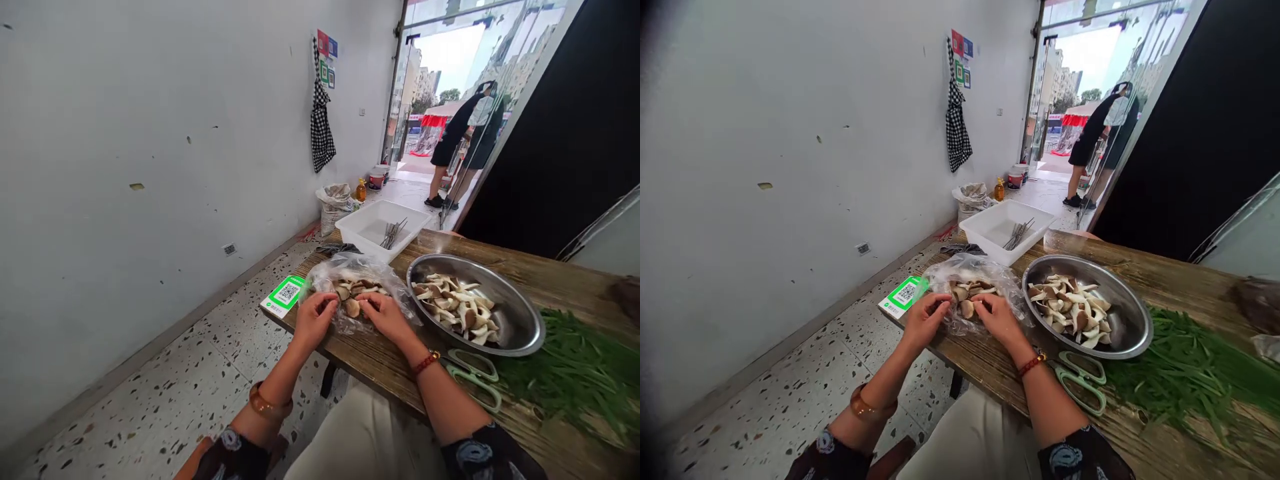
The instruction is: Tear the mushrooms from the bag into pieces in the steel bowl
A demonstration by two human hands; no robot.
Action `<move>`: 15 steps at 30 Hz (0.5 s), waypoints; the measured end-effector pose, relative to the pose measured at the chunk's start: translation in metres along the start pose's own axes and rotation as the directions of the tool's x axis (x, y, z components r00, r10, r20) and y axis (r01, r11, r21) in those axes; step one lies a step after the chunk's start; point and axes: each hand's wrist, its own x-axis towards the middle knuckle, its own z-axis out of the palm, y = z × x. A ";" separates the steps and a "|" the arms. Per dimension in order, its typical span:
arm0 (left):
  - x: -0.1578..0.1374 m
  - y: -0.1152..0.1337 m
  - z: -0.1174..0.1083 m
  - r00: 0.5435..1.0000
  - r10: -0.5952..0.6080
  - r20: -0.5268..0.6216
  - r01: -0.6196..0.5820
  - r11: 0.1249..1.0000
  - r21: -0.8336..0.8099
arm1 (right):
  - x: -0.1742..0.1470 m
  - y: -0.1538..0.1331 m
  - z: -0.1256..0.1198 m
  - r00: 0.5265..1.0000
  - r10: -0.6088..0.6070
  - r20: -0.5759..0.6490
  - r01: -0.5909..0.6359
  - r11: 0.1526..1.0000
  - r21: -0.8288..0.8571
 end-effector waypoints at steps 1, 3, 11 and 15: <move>0.007 0.005 0.002 0.999 0.040 -0.013 -0.039 0.998 0.049 | 0.001 0.002 0.000 1.000 0.004 -0.008 -0.004 1.000 0.007; 0.025 0.014 0.005 0.990 0.137 -0.018 -0.132 0.975 0.181 | 0.003 0.002 0.001 1.000 -0.002 -0.022 0.002 1.000 0.005; 0.086 0.020 0.014 0.933 0.229 0.279 -0.360 0.614 0.702 | 0.001 -0.022 -0.004 0.993 -0.064 -0.099 0.045 0.982 -0.183; 0.093 0.019 0.016 0.921 0.224 0.320 -0.390 0.575 0.719 | -0.001 -0.028 -0.012 0.989 -0.073 -0.131 0.045 0.978 -0.202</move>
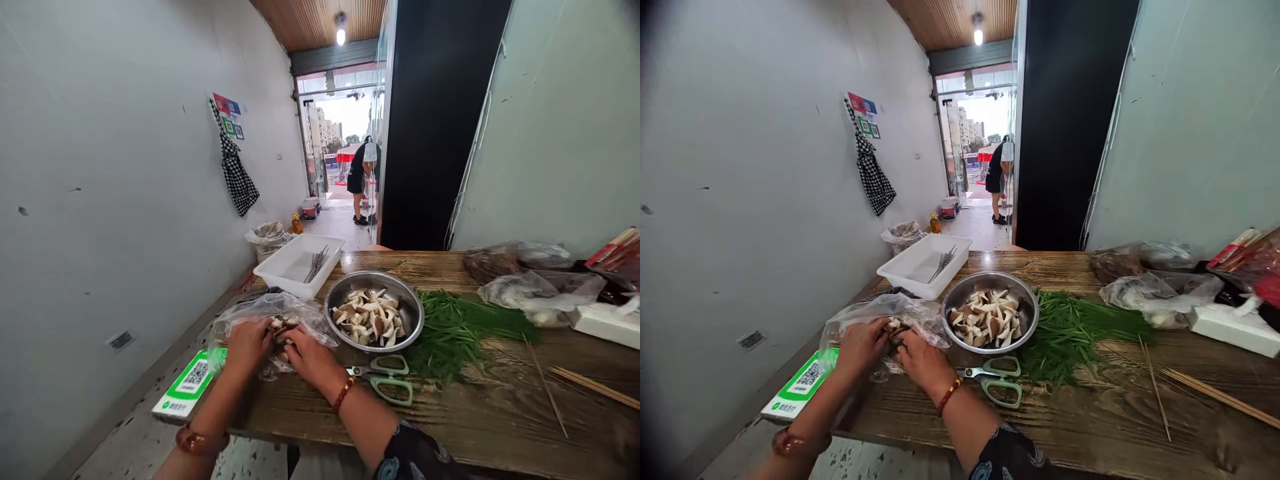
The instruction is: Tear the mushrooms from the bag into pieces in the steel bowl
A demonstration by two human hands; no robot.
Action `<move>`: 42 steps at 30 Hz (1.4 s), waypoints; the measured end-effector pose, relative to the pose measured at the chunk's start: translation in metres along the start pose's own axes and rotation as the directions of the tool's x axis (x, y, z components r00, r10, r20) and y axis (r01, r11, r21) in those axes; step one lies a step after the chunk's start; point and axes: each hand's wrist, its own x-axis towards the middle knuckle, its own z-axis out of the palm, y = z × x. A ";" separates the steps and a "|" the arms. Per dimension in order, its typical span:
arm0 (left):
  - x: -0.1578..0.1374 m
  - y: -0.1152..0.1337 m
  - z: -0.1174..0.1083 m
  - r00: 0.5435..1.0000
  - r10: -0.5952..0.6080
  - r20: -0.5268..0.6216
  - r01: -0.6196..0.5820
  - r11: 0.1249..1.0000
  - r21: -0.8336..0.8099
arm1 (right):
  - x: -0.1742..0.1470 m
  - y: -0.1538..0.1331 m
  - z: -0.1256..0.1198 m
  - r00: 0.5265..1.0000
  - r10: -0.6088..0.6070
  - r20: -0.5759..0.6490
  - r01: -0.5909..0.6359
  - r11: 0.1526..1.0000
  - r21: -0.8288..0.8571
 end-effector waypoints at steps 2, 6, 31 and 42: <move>-0.004 0.002 -0.005 0.997 0.012 -0.081 -0.016 0.999 -0.047 | -0.001 -0.004 -0.003 0.999 -0.029 -0.031 0.029 1.000 0.004; -0.015 0.011 -0.014 0.965 -0.033 -0.258 -0.053 0.946 -0.319 | 0.001 -0.009 -0.003 0.975 -0.092 -0.201 0.102 0.994 0.039; -0.043 0.055 0.033 0.959 -0.284 -0.003 0.121 0.419 -0.900 | 0.009 0.003 0.003 0.961 0.043 -0.273 0.015 0.978 0.207; -0.052 0.068 0.020 0.952 -0.307 0.009 0.128 0.367 -0.921 | 0.004 0.006 -0.004 0.952 0.123 -0.281 -0.051 0.967 0.250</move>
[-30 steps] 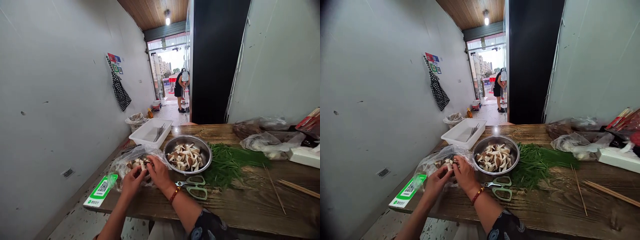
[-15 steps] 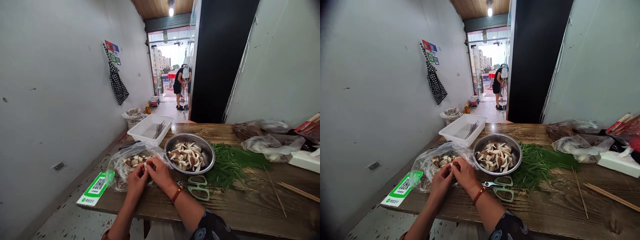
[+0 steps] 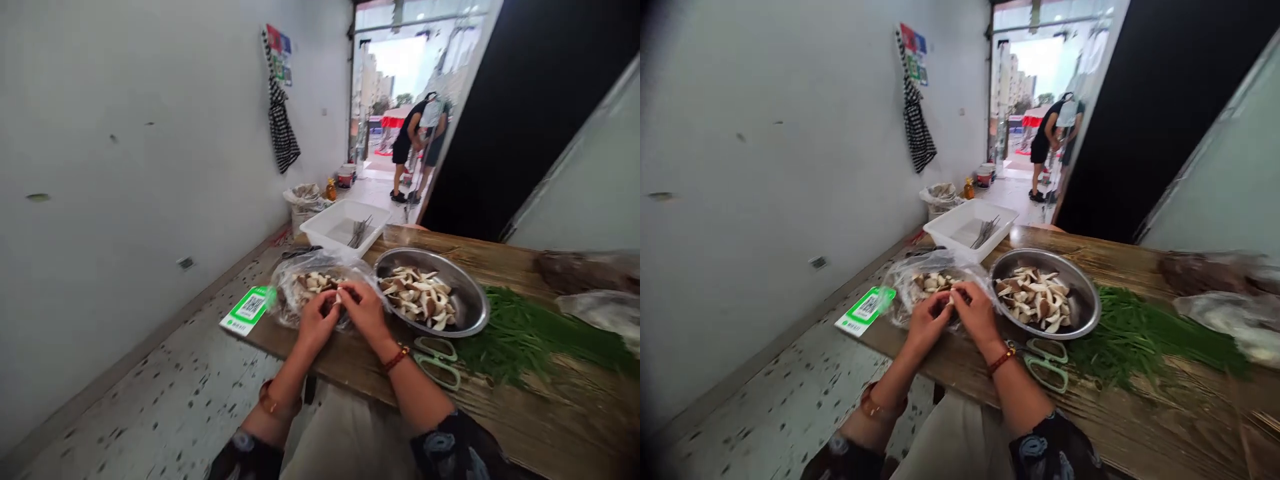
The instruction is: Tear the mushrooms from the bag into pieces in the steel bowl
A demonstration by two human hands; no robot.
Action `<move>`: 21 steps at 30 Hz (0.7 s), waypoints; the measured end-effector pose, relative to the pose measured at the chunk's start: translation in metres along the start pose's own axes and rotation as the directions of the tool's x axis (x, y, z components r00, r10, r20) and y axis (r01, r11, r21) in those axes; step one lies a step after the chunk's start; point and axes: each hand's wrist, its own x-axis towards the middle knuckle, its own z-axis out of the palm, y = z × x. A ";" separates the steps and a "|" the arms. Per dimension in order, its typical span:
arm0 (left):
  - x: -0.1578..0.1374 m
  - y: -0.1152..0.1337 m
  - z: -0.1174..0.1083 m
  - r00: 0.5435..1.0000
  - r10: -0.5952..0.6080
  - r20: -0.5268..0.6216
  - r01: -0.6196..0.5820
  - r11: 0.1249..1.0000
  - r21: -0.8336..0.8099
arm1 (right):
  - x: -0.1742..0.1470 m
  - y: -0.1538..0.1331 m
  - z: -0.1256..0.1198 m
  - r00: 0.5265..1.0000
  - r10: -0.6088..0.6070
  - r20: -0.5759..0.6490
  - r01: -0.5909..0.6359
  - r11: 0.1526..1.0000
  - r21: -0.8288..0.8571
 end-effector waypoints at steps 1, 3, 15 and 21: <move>-0.001 0.000 0.001 1.000 -0.024 0.001 0.024 0.998 -0.062 | 0.000 0.001 -0.002 1.000 -0.004 0.026 0.004 1.000 0.010; -0.002 -0.002 0.003 0.997 -0.081 -0.007 0.078 0.977 -0.197 | 0.000 0.004 -0.004 0.999 0.003 0.053 -0.005 0.999 0.038; -0.005 -0.003 0.003 0.984 -0.164 -0.076 0.126 0.924 -0.361 | -0.007 0.004 0.001 0.985 -0.072 0.155 0.086 0.993 -0.087; -0.004 -0.002 -0.002 0.987 -0.125 -0.100 0.099 0.968 -0.232 | -0.007 -0.002 0.002 0.986 -0.095 0.137 0.109 0.989 -0.101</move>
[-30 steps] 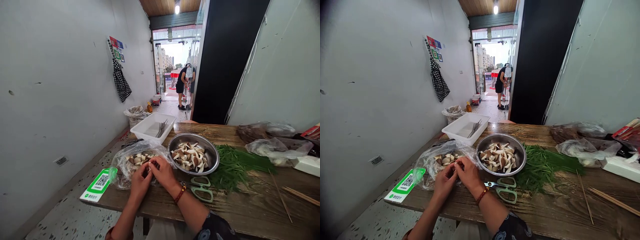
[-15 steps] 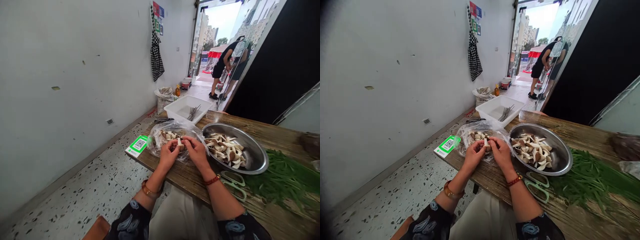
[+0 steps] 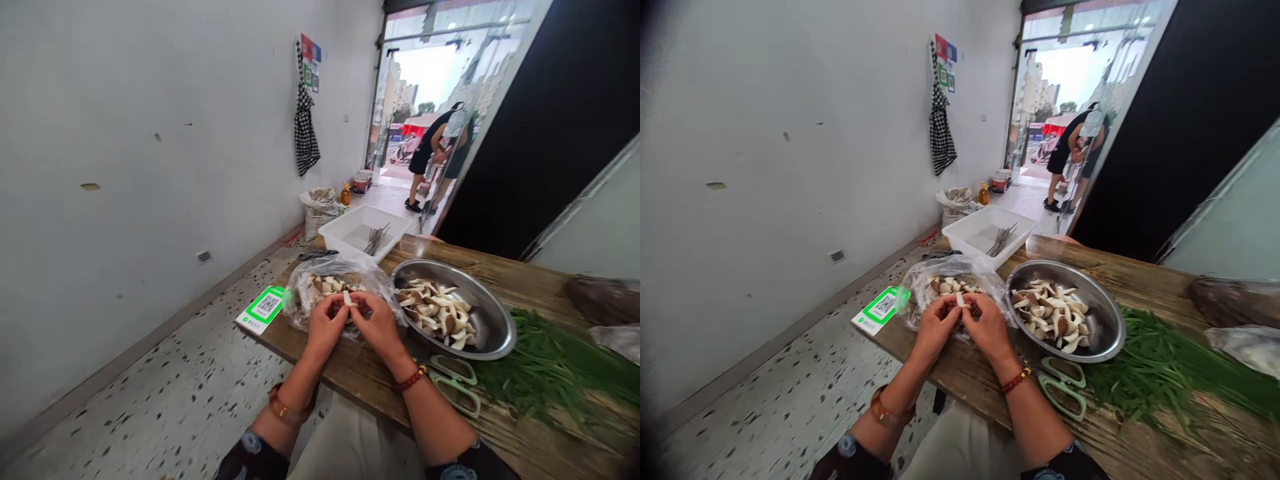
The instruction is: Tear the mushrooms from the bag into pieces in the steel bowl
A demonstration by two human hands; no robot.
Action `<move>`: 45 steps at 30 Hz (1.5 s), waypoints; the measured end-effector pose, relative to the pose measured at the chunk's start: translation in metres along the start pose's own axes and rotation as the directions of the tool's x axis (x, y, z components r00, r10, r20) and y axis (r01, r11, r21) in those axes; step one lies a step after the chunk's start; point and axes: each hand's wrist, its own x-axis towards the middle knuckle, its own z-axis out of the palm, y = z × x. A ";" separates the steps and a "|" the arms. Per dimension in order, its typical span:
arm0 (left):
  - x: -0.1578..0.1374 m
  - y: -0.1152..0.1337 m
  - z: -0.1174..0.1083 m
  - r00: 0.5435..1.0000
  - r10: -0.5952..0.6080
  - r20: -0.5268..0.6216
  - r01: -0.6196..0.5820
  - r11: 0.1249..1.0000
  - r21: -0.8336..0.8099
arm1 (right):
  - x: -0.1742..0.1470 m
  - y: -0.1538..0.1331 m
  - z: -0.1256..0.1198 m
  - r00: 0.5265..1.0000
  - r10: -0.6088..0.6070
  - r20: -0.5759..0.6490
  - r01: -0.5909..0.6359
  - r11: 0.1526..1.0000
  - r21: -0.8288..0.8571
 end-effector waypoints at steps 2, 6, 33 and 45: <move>0.003 -0.003 -0.003 1.000 -0.002 0.017 0.002 1.000 0.022 | 0.002 -0.002 0.001 1.000 -0.005 0.001 0.005 1.000 -0.004; 0.007 -0.008 -0.006 0.998 -0.022 0.054 0.023 1.000 -0.014 | 0.005 -0.004 0.002 1.000 -0.026 -0.005 0.026 1.000 0.003; 0.009 -0.005 -0.007 0.998 -0.002 -0.063 -0.003 0.997 -0.080 | -0.008 -0.035 -0.020 0.983 -0.172 0.062 0.170 0.985 0.029; 0.007 -0.012 -0.008 0.997 -0.012 -0.077 0.001 0.989 -0.146 | -0.122 -0.009 -0.140 0.993 0.070 0.097 -0.002 0.821 -0.571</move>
